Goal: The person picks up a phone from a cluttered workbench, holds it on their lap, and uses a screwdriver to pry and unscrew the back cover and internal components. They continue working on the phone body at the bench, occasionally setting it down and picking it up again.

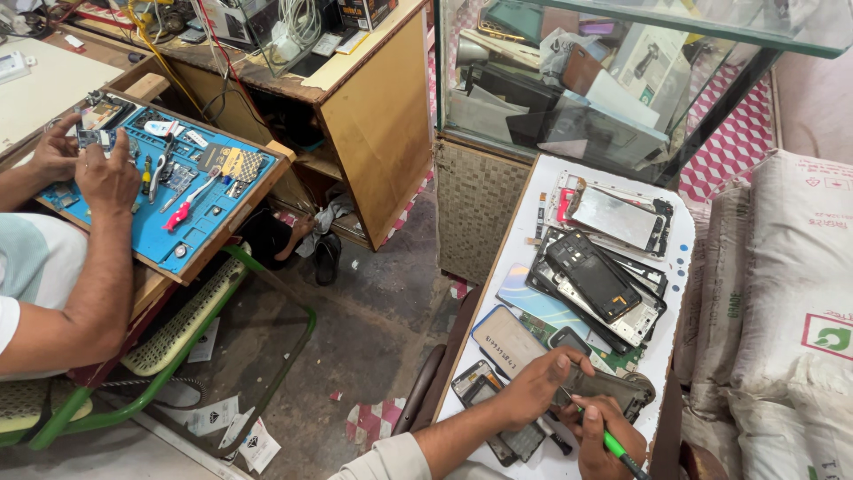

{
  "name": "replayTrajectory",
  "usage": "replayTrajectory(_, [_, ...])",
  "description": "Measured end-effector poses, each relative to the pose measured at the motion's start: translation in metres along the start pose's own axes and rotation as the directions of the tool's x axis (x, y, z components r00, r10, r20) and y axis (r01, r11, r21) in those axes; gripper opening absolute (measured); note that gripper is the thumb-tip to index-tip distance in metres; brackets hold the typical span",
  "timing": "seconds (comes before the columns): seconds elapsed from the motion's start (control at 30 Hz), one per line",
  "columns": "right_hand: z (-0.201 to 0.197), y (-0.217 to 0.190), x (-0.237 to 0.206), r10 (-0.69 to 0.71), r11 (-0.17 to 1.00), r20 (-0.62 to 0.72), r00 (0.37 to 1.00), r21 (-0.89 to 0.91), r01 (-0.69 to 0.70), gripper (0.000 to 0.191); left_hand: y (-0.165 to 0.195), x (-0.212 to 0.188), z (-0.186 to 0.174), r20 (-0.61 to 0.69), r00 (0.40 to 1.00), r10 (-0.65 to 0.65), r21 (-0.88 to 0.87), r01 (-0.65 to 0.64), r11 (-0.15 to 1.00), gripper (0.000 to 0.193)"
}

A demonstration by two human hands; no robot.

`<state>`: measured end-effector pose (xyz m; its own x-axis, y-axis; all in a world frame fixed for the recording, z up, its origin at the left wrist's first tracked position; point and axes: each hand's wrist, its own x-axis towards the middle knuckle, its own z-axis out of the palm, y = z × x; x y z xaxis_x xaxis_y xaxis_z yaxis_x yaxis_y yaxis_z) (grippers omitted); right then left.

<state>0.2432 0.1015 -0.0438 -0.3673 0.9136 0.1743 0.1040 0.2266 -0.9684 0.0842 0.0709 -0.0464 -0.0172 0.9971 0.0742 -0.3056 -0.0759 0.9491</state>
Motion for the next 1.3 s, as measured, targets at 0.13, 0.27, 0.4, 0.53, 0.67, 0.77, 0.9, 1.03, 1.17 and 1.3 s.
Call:
replayTrajectory(0.13, [-0.0008,0.002,0.0008,-0.006,1.0,0.008,1.0,-0.016,0.006,0.037,0.0007,0.001,0.0005,-0.008,1.0,0.017,0.041,-0.017,0.999,0.084])
replayTrajectory(0.27, [-0.0013,0.0036,0.0002,0.006,1.0,-0.003,1.0,-0.025,-0.006,0.036,-0.0002,0.0007,0.0006,-0.004,1.0,0.013,0.005,-0.013,1.0,0.081])
replayTrajectory(0.4, [-0.001,0.0053,-0.0005,-0.026,1.0,-0.009,1.0,-0.01,0.026,0.035,-0.0012,0.001,0.0005,-0.004,0.999,0.051,0.015,-0.051,0.999,0.079])
replayTrajectory(0.53, [-0.0016,0.0059,-0.0003,-0.064,0.998,-0.001,0.998,-0.001,0.064,0.034,-0.001,0.0016,0.0007,-0.006,0.998,0.062,0.008,-0.062,0.998,0.078])
replayTrajectory(0.67, [-0.0022,0.0055,-0.0004,-0.034,0.999,0.007,0.999,0.01,0.033,0.033,0.0008,0.0018,0.0013,-0.008,0.999,0.042,0.009,-0.042,0.999,0.08])
replayTrajectory(0.77, [-0.0013,0.0054,0.0,-0.021,1.0,-0.004,1.0,0.013,0.021,0.033,0.0029,0.0018,0.001,-0.003,1.0,0.002,0.002,-0.002,1.0,0.083])
replayTrajectory(0.9, [-0.0013,0.0062,0.0002,0.005,1.0,-0.01,1.0,0.009,-0.005,0.032,0.0036,0.0009,0.0002,0.015,0.998,-0.063,-0.021,0.063,0.998,0.086])
replayTrajectory(1.03, [-0.0022,0.0077,0.001,-0.015,1.0,-0.003,1.0,-0.001,0.015,0.033,0.0014,0.0014,0.0008,0.021,0.998,-0.054,-0.063,0.056,0.996,0.084])
replayTrajectory(1.17, [-0.0011,0.0086,0.0012,-0.029,0.999,-0.009,1.0,0.015,0.029,0.032,-0.0014,0.0021,0.0002,0.007,1.0,-0.028,-0.035,0.028,0.999,0.084])
replayTrajectory(1.3, [-0.0008,0.0092,0.0002,-0.079,0.997,-0.009,0.997,0.018,0.079,0.032,-0.0032,0.0028,0.0003,0.006,1.0,0.027,-0.021,-0.027,0.999,0.083])
